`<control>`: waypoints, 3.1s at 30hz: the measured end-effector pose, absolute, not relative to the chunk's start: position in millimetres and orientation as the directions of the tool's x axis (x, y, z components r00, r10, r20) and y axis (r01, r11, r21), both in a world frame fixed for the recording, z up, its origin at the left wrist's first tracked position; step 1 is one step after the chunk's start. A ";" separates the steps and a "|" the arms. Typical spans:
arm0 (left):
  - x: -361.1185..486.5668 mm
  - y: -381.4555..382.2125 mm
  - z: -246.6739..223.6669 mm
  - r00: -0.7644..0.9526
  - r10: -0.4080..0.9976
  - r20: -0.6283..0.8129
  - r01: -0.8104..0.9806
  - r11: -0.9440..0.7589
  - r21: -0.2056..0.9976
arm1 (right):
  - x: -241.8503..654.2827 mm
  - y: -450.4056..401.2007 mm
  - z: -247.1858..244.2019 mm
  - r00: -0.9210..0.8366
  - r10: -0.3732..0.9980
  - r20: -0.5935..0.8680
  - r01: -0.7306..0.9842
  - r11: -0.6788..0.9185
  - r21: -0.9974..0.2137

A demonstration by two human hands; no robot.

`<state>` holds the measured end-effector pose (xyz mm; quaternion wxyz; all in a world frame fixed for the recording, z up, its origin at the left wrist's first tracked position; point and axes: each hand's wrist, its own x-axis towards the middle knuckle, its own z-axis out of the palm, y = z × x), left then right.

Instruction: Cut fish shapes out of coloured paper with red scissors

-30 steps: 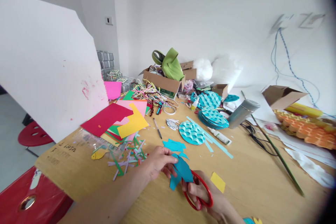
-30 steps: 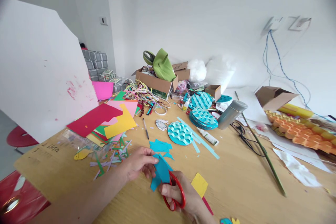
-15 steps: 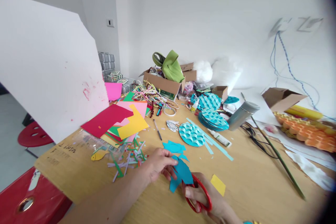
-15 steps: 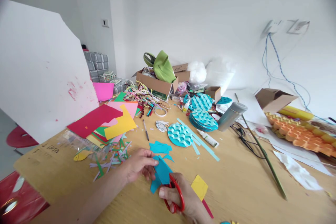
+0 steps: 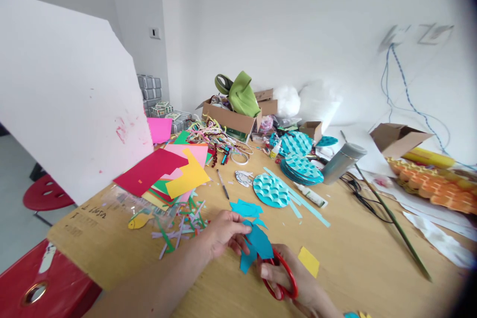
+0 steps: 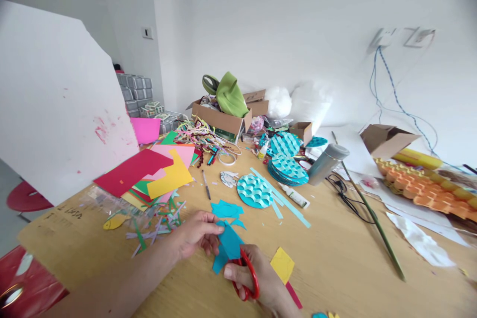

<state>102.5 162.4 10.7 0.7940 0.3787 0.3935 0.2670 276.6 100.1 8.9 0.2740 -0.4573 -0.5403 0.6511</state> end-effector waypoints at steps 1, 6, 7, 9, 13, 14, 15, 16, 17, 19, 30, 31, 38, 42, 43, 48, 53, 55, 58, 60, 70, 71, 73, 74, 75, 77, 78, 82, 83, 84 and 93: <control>102.5 162.5 10.7 0.550 0.720 -0.423 -0.124 0.571 0.812 | 276.1 100.2 9.6 -0.430 0.850 -0.305 0.142 -0.271 -0.952; 101.9 162.6 11.5 0.579 0.703 -0.413 -0.096 0.561 0.822 | 272.9 100.1 16.5 -0.420 0.845 -0.330 0.180 -0.279 -0.943; 101.8 162.6 11.7 0.583 0.702 -0.409 -0.093 0.558 0.824 | 272.4 100.0 17.6 -0.419 0.846 -0.330 0.179 -0.279 -0.943; 101.7 162.6 12.0 0.587 0.699 -0.408 -0.087 0.556 0.827 | 271.8 100.0 18.8 -0.418 0.846 -0.331 0.182 -0.279 -0.943; 101.6 162.7 12.8 0.587 0.698 -0.410 -0.083 0.556 0.827 | 271.9 99.4 18.0 -0.430 0.846 -0.315 0.200 -0.251 -0.947; 101.6 162.7 13.0 0.588 0.696 -0.412 -0.082 0.558 0.826 | 272.0 99.2 17.8 -0.430 0.849 -0.308 0.201 -0.242 -0.949; 101.5 162.8 13.1 0.590 0.694 -0.412 -0.081 0.559 0.825 | 272.0 99.0 17.7 -0.430 0.851 -0.301 0.202 -0.235 -0.951; 101.4 162.8 13.2 0.592 0.692 -0.413 -0.079 0.560 0.825 | 272.0 98.8 17.7 -0.430 0.852 -0.298 0.203 -0.231 -0.952; 101.4 162.7 13.2 0.592 0.692 -0.413 -0.078 0.559 0.825 | 272.0 98.7 17.9 -0.431 0.852 -0.298 0.205 -0.229 -0.952; 101.3 162.6 13.0 0.587 0.697 -0.412 -0.081 0.557 0.826 | 271.8 98.8 18.6 -0.433 0.850 -0.301 0.207 -0.232 -0.951; 99.7 164.3 9.6 0.612 0.685 -0.394 -0.043 0.526 0.849 | 272.0 99.9 21.9 -0.418 0.841 -0.343 0.247 -0.258 -0.934; 99.2 164.8 9.6 0.619 0.681 -0.391 -0.034 0.520 0.853 | 272.5 100.0 21.5 -0.420 0.841 -0.341 0.250 -0.254 -0.934; 97.4 166.9 10.2 0.640 0.668 -0.380 -0.018 0.508 0.861 | 274.9 99.8 18.3 -0.407 0.849 -0.337 0.273 -0.239 -0.932; 97.5 167.0 10.1 0.616 0.685 -0.389 -0.024 0.510 0.860 | 273.7 100.0 19.6 -0.396 0.857 -0.329 0.259 -0.240 -0.936; 97.6 167.0 9.8 0.597 0.698 -0.397 -0.025 0.510 0.860 | 273.3 100.1 19.9 -0.395 0.858 -0.329 0.256 -0.242 -0.936; 98.0 167.8 8.5 0.507 0.751 -0.424 -0.008 0.495 0.869 | 272.7 100.6 19.3 -0.384 0.861 -0.334 0.269 -0.242 -0.932; 97.3 167.9 8.2 0.502 0.755 -0.423 0.025 0.476 0.879 | 273.9 101.4 14.8 -0.418 0.844 -0.336 0.245 -0.251 -0.936; 96.7 167.9 9.4 0.507 0.752 -0.422 0.045 0.466 0.883 | 274.7 101.5 13.3 -0.429 0.839 -0.334 0.237 -0.252 -0.938; 95.7 168.1 12.4 0.500 0.748 -0.435 0.064 0.470 0.881 | 275.6 101.1 12.4 -0.426 0.840 -0.337 0.244 -0.252 -0.936; 95.0 168.6 13.9 0.505 0.743 -0.440 0.069 0.473 0.878 | 276.1 100.5 12.4 -0.420 0.839 -0.345 0.256 -0.255 -0.932; 95.4 168.2 10.6 0.568 0.703 -0.428 -0.014 0.528 0.849 | 275.3 101.6 13.9 -0.413 0.856 -0.311 0.227 -0.234 -0.945; 95.8 168.2 9.9 0.566 0.703 -0.431 -0.022 0.536 0.844 | 274.6 101.7 15.1 -0.410 0.860 -0.305 0.218 -0.233 -0.948; 96.6 168.5 8.2 0.547 0.715 -0.434 -0.031 0.536 0.844 | 273.5 101.9 17.3 -0.403 0.864 -0.301 0.208 -0.234 -0.950; 97.0 168.7 7.4 0.535 0.725 -0.434 -0.035 0.532 0.846 | 273.1 101.9 17.9 -0.402 0.865 -0.301 0.210 -0.233 -0.949; 97.3 169.0 6.7 0.525 0.733 -0.433 -0.038 0.528 0.848 | 272.9 101.8 18.0 -0.402 0.865 -0.301 0.214 -0.231 -0.949; 97.8 169.3 5.9 0.517 0.744 -0.424 -0.039 0.515 0.856 | 273.2 101.7 16.7 -0.398 0.867 -0.300 0.228 -0.224 -0.948; 97.9 169.3 5.7 0.516 0.748 -0.418 -0.036 0.506 0.862 | 273.6 101.5 15.4 -0.394 0.869 -0.300 0.238 -0.219 -0.946; 97.6 168.7 4.8 0.512 0.765 -0.392 -0.002 0.457 0.889 | 274.8 100.3 10.9 -0.374 0.884 -0.281 0.279 -0.182 -0.943; 97.5 168.5 4.4 0.516 0.765 -0.386 0.009 0.446 0.895 | 274.8 99.8 10.8 -0.376 0.886 -0.271 0.284 -0.169 -0.944; 97.4 168.4 4.2 0.523 0.763 -0.380 0.017 0.436 0.900 | 274.7 99.4 11.1 -0.377 0.888 -0.262 0.286 -0.158 -0.945; 96.2 168.1 9.5 0.521 0.752 -0.403 0.039 0.451 0.892 | 274.4 98.6 13.4 -0.355 0.888 -0.290 0.282 -0.194 -0.939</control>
